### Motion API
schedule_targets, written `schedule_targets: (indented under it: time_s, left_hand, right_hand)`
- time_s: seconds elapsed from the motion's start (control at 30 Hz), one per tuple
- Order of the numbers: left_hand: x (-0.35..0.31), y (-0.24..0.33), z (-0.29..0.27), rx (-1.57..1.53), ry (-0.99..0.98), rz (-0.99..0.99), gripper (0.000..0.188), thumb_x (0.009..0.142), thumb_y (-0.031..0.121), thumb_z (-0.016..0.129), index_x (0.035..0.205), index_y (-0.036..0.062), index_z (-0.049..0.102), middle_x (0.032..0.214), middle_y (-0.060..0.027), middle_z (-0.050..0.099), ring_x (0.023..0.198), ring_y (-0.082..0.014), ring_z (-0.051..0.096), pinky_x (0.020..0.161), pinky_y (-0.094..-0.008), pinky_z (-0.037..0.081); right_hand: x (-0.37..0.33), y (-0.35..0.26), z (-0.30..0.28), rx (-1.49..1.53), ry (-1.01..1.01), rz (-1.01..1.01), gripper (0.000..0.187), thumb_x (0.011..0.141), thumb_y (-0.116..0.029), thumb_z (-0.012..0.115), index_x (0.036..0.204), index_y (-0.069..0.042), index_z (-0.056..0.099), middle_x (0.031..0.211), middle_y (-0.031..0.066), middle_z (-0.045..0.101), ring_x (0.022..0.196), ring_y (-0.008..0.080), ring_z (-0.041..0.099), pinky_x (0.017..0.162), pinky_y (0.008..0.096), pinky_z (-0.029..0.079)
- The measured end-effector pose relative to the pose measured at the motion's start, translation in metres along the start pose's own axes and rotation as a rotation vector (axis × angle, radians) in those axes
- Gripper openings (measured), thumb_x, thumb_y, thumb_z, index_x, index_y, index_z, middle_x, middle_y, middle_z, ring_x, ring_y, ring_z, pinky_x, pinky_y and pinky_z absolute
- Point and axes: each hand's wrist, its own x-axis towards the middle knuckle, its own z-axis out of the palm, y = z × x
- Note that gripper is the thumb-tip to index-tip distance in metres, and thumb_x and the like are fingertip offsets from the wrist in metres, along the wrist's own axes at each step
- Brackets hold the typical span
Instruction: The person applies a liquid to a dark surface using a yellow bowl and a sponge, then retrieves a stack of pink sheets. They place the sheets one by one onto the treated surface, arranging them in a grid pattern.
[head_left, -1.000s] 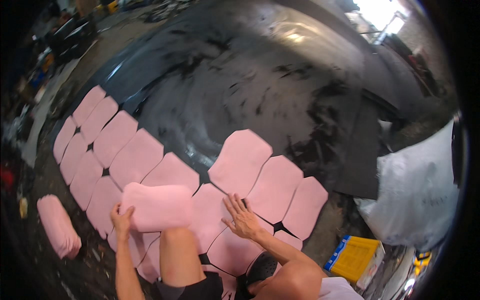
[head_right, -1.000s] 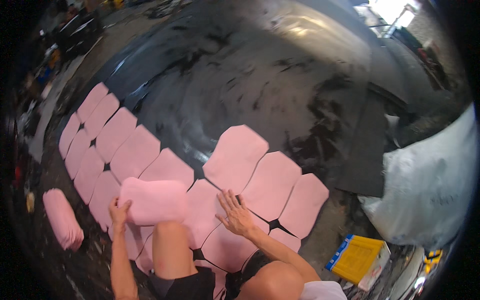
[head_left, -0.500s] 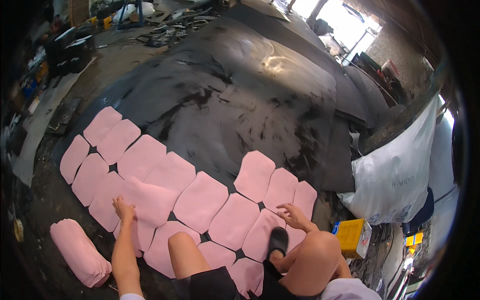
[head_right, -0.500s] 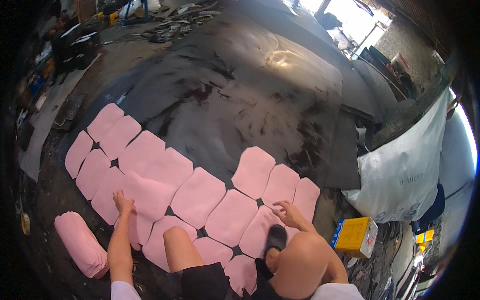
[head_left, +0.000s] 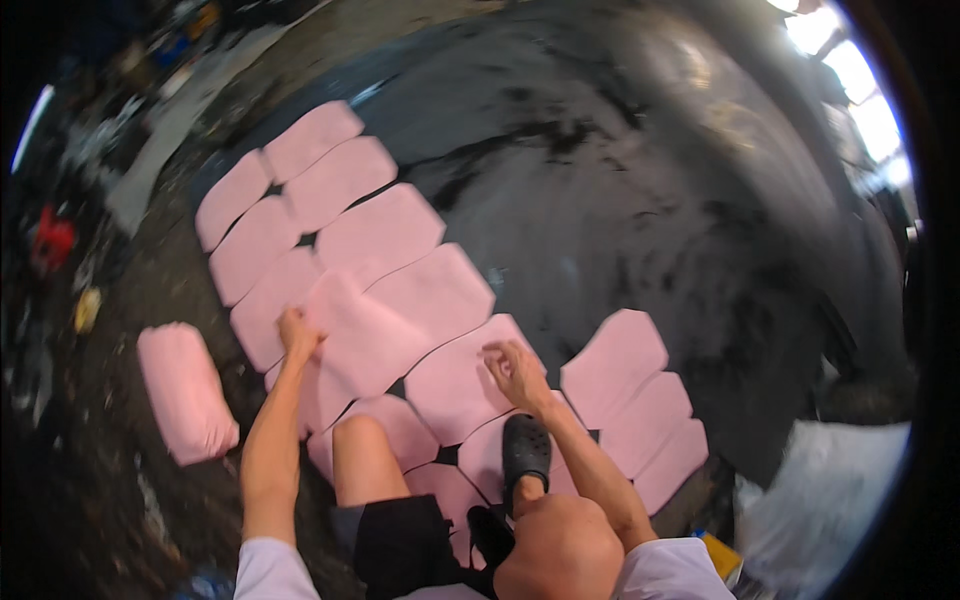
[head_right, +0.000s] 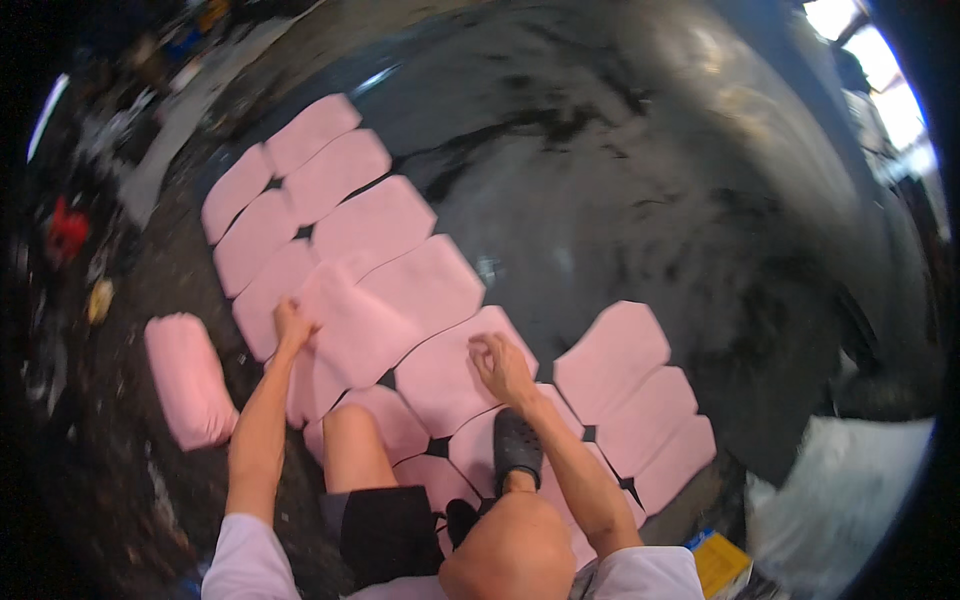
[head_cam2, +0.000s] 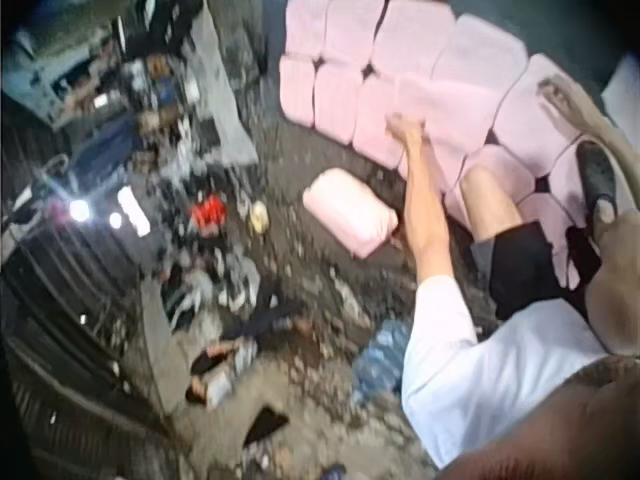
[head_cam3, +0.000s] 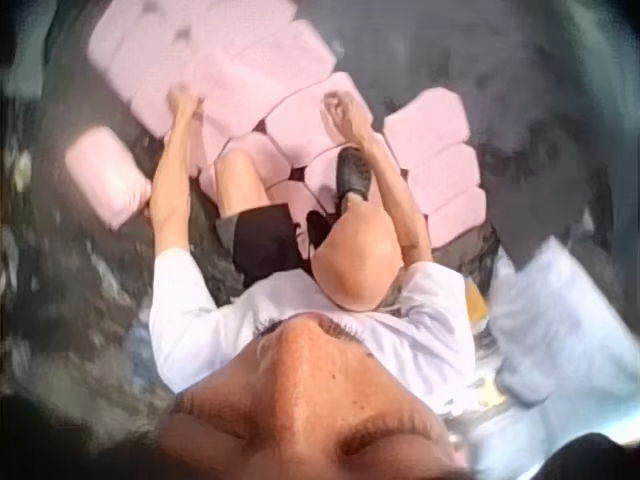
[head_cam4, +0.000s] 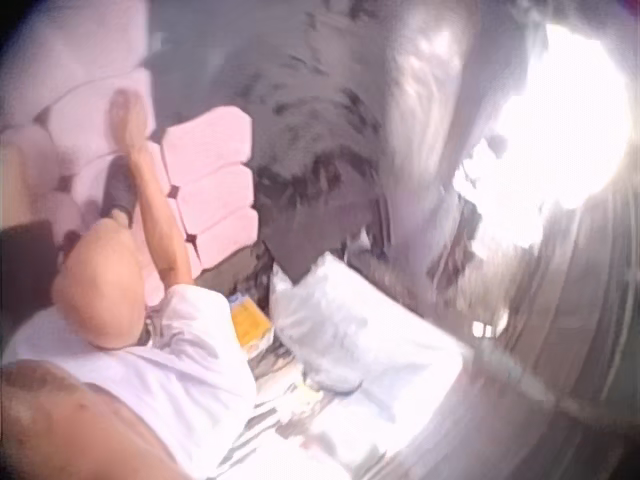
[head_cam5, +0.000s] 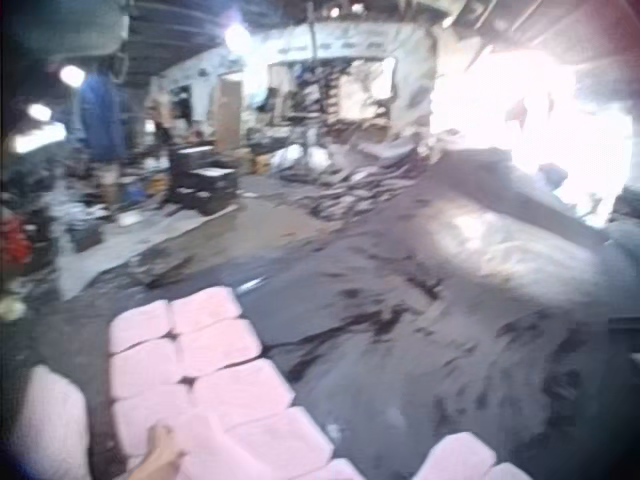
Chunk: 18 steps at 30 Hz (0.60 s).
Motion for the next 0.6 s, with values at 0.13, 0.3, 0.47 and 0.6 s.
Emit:
schedule_targets:
  time_s: [0.13, 0.3, 0.47, 0.6]
  left_hand:
    - [-0.077, 0.065, 0.017, 0.305, 0.078, 0.255, 0.023, 0.074, -0.005, 0.074, 0.095, 0.0032, 0.071, 0.113, -0.0214, 0.068, 0.110, -0.0446, 0.064, 0.096, -0.0565, 0.051]
    - [-0.212, 0.162, -0.001, 0.021, -0.125, 0.492, 0.030, 0.077, -0.009, 0.066, 0.104, 0.0030, 0.067, 0.122, -0.0215, 0.069, 0.125, -0.0473, 0.062, 0.105, -0.0527, 0.050]
    - [-0.233, 0.144, -0.017, -0.726, -0.300, 0.100, 0.053, 0.096, 0.020, 0.071, 0.145, 0.0032, 0.064, 0.158, -0.0206, 0.058, 0.157, -0.0399, 0.047, 0.124, -0.0471, 0.044]
    - [-0.143, 0.116, 0.002, -0.630, -0.504, -0.003, 0.079, 0.103, 0.043, 0.068, 0.168, 0.0046, 0.045, 0.170, -0.0193, 0.046, 0.162, -0.0369, 0.039, 0.130, -0.0463, 0.035]
  right_hand:
    - [0.050, -0.025, 0.030, -0.249, -0.031, -0.299, 0.046, 0.098, -0.013, 0.072, 0.143, -0.008, 0.066, 0.145, 0.0220, 0.062, 0.137, 0.0418, 0.059, 0.116, 0.0504, 0.049]
    - [0.092, -0.067, 0.032, -0.514, 0.047, -0.923, 0.042, 0.099, -0.012, 0.066, 0.141, -0.011, 0.067, 0.147, 0.0170, 0.061, 0.146, 0.0363, 0.054, 0.119, 0.0529, 0.048]
    - [0.066, -0.040, 0.060, -0.414, -0.579, -0.817, 0.022, 0.102, -0.017, 0.060, 0.121, -0.011, 0.069, 0.113, 0.0075, 0.070, 0.126, 0.0263, 0.065, 0.098, 0.0459, 0.057]
    - [0.044, -0.041, 0.059, -0.496, -0.314, -1.007, 0.020, 0.102, -0.019, 0.057, 0.116, -0.009, 0.067, 0.107, 0.0081, 0.069, 0.111, 0.0247, 0.069, 0.091, 0.0412, 0.056]
